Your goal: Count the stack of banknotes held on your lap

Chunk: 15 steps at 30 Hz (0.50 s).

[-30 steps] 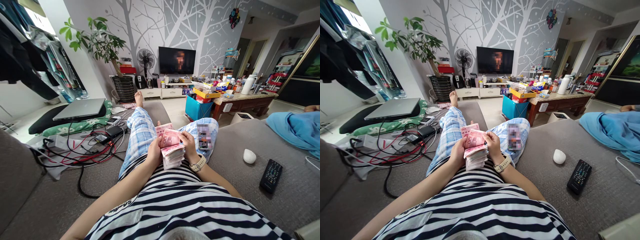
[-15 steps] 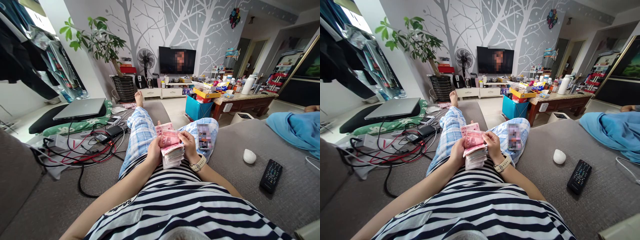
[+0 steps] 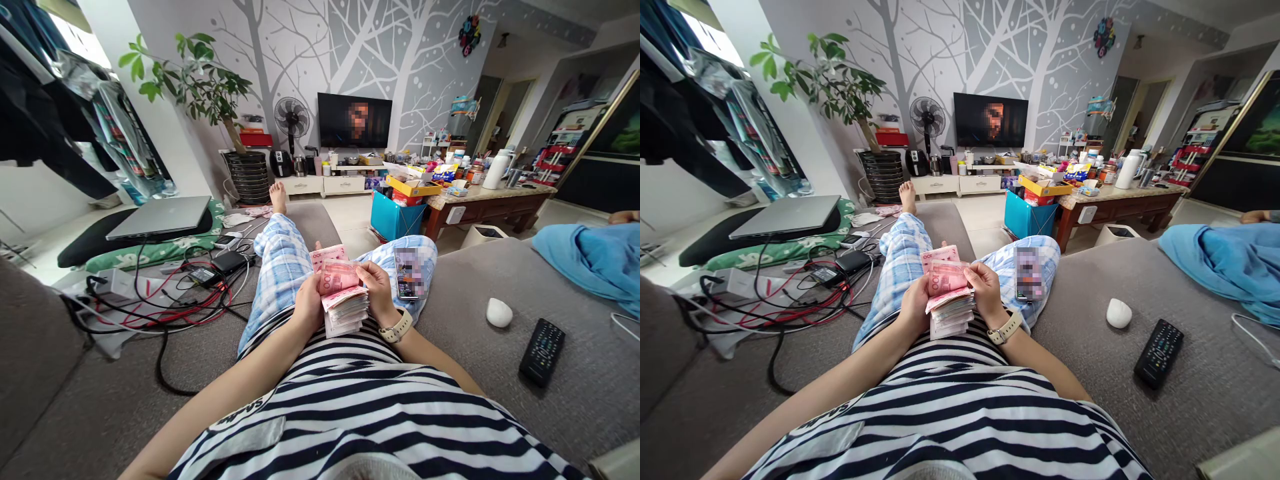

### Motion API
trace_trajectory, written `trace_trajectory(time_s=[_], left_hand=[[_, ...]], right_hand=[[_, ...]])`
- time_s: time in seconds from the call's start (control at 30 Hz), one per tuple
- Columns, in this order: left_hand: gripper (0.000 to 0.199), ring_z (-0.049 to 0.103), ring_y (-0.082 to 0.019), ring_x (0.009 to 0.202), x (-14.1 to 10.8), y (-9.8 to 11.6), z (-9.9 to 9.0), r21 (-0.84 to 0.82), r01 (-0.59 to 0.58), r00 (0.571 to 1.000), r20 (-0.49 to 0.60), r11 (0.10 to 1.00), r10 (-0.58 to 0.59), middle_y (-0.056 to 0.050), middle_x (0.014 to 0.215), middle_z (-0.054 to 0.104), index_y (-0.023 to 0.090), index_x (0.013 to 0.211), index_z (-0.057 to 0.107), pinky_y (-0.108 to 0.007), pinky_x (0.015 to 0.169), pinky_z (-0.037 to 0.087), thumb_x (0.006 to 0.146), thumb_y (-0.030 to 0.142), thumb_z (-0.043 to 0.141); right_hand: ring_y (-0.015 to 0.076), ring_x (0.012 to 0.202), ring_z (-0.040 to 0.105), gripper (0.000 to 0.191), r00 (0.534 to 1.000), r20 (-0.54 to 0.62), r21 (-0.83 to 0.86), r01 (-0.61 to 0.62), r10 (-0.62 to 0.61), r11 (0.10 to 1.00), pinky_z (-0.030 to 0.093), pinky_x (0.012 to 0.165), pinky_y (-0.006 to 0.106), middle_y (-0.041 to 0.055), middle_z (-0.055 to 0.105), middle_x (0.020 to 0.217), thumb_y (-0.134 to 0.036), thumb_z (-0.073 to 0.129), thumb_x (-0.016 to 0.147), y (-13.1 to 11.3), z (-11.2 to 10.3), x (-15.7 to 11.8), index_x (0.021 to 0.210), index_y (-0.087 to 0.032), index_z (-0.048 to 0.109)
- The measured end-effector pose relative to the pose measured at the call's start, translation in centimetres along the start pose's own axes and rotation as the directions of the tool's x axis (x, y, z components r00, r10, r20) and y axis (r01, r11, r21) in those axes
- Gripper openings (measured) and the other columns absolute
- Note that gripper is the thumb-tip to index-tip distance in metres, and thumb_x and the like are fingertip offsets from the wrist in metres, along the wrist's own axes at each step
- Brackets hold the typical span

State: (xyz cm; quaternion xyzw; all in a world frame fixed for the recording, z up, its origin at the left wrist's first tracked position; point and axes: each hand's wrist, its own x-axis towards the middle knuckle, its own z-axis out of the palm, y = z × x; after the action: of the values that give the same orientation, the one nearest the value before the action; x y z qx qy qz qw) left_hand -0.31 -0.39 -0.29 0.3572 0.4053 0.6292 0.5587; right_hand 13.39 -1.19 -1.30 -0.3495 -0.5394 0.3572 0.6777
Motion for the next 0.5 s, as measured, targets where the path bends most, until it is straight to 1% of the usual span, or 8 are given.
trace_trajectory(time_s=[0.1, 0.23, 0.33, 0.5], left_hand=[[0.012, 0.046, -0.014, 0.054, 0.04, -0.03, 0.09, -0.040, 0.015, 1.000, -0.007, 0.999, -0.016, 0.002, 0.049, 0.052, 0.020, 0.051, 0.056, -0.026, 0.054, 0.043, 0.061, 0.025, 0.059], [0.013, 0.043, -0.013, 0.052, 0.08, -0.07, 0.07, -0.038, -0.004, 1.000, -0.008, 0.999, 0.004, 0.002, 0.048, 0.051, 0.020, 0.049, 0.056, -0.024, 0.050, 0.042, 0.061, 0.023, 0.057], [0.016, 0.043, -0.012, 0.050, 0.04, -0.08, 0.05, -0.045, 0.002, 1.000, -0.027, 0.999, -0.003, 0.003, 0.047, 0.051, 0.019, 0.047, 0.054, -0.024, 0.050, 0.042, 0.062, 0.021, 0.056], [0.013, 0.054, -0.016, 0.055, -0.19, -0.03, 0.01, -0.111, 0.033, 0.999, -0.036, 0.993, -0.037, -0.001, 0.055, 0.060, 0.019, 0.053, 0.057, -0.028, 0.058, 0.048, 0.063, 0.021, 0.064]], right_hand=[[0.0123, 0.060, 0.038, 0.029, 1.000, 0.000, -0.011, 0.001, -0.001, 1.000, 0.035, 0.059, 0.025, -0.0035, 0.044, 0.060, -0.043, 0.060, 0.079, 0.10, -0.03, 0.02, 0.062, -0.021, 0.051], [0.0122, 0.060, 0.038, 0.028, 1.000, 0.005, -0.004, 0.006, -0.006, 1.000, 0.036, 0.060, 0.025, -0.0034, 0.045, 0.061, -0.041, 0.060, 0.080, 0.14, -0.03, 0.01, 0.063, -0.020, 0.052], [0.0119, 0.060, 0.039, 0.027, 1.000, 0.011, 0.009, 0.009, -0.009, 1.000, 0.036, 0.060, 0.025, -0.0035, 0.046, 0.061, -0.039, 0.060, 0.080, 0.02, -0.02, -0.03, 0.063, -0.020, 0.052], [0.0117, 0.059, 0.038, 0.027, 1.000, 0.012, 0.008, 0.011, -0.011, 1.000, 0.034, 0.058, 0.026, -0.0039, 0.045, 0.059, -0.039, 0.060, 0.080, 0.00, -0.05, -0.04, 0.063, -0.020, 0.052]])
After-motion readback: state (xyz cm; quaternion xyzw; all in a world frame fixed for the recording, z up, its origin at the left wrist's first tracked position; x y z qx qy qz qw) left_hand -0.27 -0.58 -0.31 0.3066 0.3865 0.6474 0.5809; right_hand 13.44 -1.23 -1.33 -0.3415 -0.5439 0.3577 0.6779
